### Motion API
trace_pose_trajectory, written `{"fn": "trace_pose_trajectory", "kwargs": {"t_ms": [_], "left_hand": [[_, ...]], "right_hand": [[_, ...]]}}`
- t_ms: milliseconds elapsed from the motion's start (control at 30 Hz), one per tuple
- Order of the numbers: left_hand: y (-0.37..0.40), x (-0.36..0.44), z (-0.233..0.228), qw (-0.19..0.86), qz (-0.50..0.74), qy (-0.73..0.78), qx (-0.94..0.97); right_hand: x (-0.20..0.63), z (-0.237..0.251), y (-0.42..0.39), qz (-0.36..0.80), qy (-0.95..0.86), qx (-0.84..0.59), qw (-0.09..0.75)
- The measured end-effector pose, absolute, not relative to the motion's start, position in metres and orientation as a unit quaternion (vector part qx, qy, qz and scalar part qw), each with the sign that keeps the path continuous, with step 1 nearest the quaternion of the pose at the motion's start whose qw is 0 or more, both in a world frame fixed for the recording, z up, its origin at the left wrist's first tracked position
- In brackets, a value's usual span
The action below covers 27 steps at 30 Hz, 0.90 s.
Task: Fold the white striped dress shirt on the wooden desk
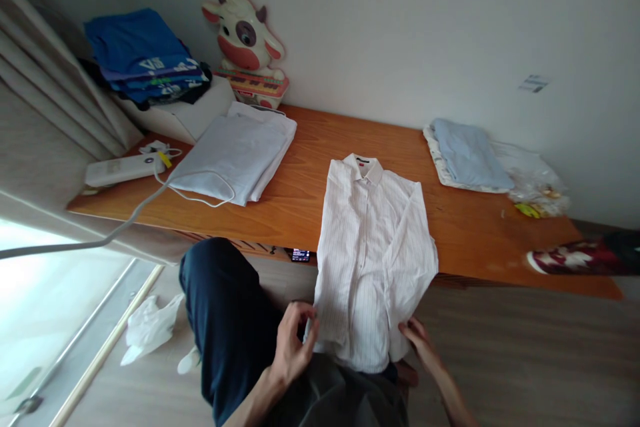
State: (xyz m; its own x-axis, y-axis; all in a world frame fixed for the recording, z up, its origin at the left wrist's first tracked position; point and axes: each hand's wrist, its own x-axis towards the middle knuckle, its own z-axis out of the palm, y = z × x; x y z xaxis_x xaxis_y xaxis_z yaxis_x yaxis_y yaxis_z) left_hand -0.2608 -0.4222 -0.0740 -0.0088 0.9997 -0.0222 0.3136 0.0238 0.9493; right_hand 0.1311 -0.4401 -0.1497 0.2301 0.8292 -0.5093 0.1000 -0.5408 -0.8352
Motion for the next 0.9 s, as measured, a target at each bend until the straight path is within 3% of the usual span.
{"fn": "trace_pose_trajectory", "kwargs": {"t_ms": [200, 367, 567, 733, 833, 900], "left_hand": [[-0.429, -0.141, -0.019, 0.561, 0.288, 0.368, 0.683], [-0.430, -0.077, -0.018, 0.640, 0.263, 0.407, 0.596], [-0.420, -0.093, -0.028, 0.705, 0.302, 0.439, 0.467], [-0.414, -0.105, -0.032, 0.656, 0.322, 0.459, 0.505], [-0.416, -0.110, -0.027, 0.602, 0.324, 0.460, 0.566], [-0.419, -0.113, -0.021, 0.576, 0.324, 0.456, 0.596]], "right_hand": [[0.129, -0.099, -0.473, 0.484, -0.343, -0.712, 0.375], [0.100, -0.059, -0.499, 0.438, -0.378, -0.719, 0.385], [0.069, -0.032, -0.503, 0.463, -0.421, -0.702, 0.339], [0.121, -0.008, -0.413, 0.396, -0.584, -0.663, 0.250], [0.156, 0.005, -0.324, 0.229, -0.568, -0.723, 0.320], [0.169, 0.010, -0.269, 0.204, -0.550, -0.736, 0.338]]}}
